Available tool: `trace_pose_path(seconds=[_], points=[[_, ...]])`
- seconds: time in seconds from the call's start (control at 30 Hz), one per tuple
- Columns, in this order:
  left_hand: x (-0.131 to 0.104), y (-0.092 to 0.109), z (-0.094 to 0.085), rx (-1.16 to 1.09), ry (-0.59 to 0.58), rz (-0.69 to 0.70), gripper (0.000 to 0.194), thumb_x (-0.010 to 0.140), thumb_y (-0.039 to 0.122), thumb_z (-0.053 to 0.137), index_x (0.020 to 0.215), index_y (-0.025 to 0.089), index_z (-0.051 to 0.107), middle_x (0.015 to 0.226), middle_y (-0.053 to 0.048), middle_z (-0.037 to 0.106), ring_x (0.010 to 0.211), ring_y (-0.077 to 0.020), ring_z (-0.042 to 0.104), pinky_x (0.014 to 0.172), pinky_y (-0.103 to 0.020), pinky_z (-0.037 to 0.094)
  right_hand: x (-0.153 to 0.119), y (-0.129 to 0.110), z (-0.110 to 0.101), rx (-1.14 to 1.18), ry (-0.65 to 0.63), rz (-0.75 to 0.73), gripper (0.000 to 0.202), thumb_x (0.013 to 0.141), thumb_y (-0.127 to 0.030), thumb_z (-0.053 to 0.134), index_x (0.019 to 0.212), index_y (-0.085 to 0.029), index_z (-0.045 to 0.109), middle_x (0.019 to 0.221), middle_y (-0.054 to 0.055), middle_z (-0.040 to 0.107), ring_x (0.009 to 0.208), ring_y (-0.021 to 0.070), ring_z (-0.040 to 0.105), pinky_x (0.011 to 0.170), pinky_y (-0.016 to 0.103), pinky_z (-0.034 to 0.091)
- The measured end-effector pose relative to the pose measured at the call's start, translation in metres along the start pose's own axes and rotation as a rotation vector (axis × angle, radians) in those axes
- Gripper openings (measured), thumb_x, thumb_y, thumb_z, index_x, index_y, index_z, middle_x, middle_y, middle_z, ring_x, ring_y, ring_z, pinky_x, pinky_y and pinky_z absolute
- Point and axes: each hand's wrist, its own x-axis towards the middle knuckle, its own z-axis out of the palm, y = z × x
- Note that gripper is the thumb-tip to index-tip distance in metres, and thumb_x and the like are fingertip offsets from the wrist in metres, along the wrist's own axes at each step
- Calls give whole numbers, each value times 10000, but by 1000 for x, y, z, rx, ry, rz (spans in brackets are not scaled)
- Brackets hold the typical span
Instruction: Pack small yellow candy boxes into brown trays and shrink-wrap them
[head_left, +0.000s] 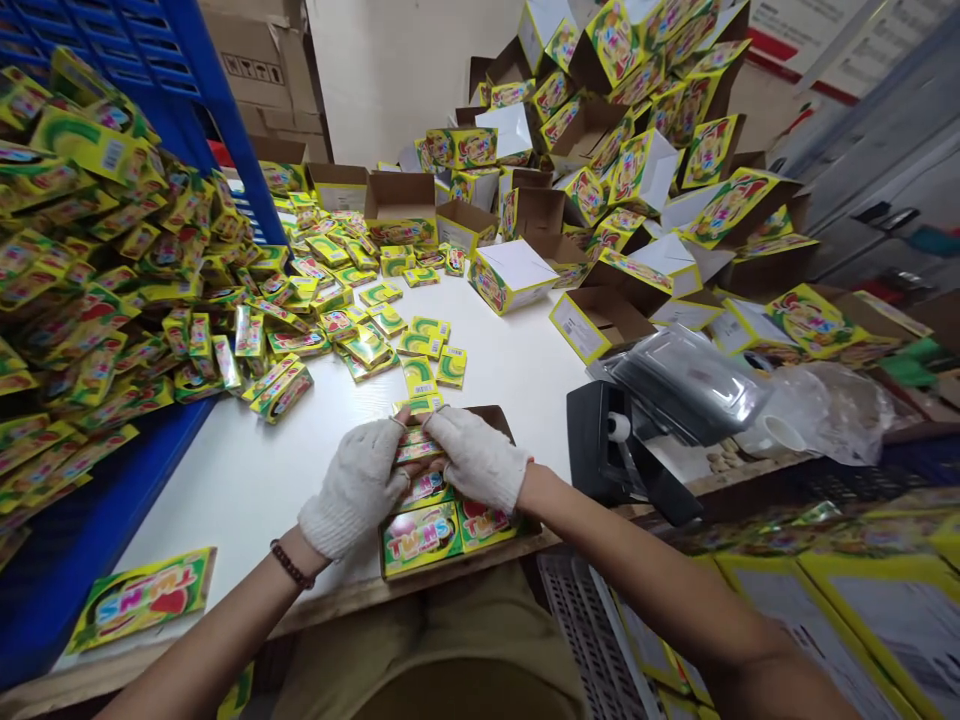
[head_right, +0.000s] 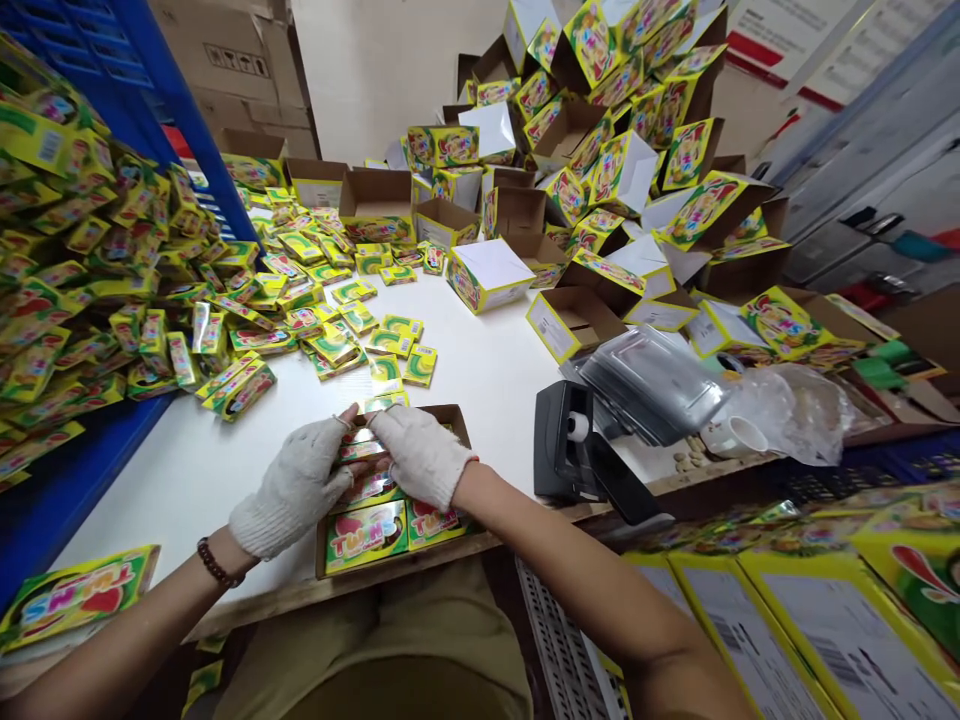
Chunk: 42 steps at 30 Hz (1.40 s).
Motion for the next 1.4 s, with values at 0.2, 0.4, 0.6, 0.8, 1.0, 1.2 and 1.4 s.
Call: trace_pose_path(seconds=[0.2,0.4,0.6,0.8,1.0,1.2,1.4], points=[[5,6,-13,50,18,5,782,783,266,626,1481,104,312,1080,-141,659,988,-289,634,846,-421,532,8,-10,-20,-189,-160,26,257,928,-187,526,1166,-112,585,1105,154,651,1006,271,599,881,422,482],[5,40,-28,6,-356,94,233,931,290,472,857,202,676,946,-79,681,882,-235,638,807,-395,516,-9,22,-71,-36,-465,219,241,891,-175,554,1116,-149,633,1095,102,701,930,209,639,772,288,469],[-12,58,-11,124,-590,104,236,927,308,520,961,161,700,1094,-141,685,1107,-316,610,942,-484,498,14,19,-50,-273,-820,295,373,869,-151,575,1231,-92,643,1199,212,679,1033,299,673,774,330,493],[-23,55,-15,13,-492,117,226,931,296,512,889,172,696,1087,-119,703,1048,-292,643,923,-471,530,11,28,-30,-202,-824,173,439,880,-158,552,1314,-194,603,1252,143,654,1084,266,654,872,339,513],[4,-10,-33,-16,16,-131,250,931,317,478,1053,194,658,1155,-109,664,1076,-232,622,936,-368,520,-4,19,-16,-331,-674,248,571,759,-96,655,1321,-181,598,1226,211,636,1091,348,653,856,439,544],[23,-112,-67,282,-126,-694,244,844,332,538,1003,156,594,1033,-129,610,1111,-368,550,934,-547,471,-5,20,-19,-262,-658,237,546,787,-117,632,1328,-185,601,1258,200,644,1100,347,657,848,437,540],[13,-97,-67,-52,-33,-779,445,834,421,582,1208,180,595,1158,-86,672,1092,-290,623,971,-451,502,3,19,-37,-9,-343,264,308,864,-181,595,1164,-201,663,1168,107,674,1038,262,652,860,368,515]])
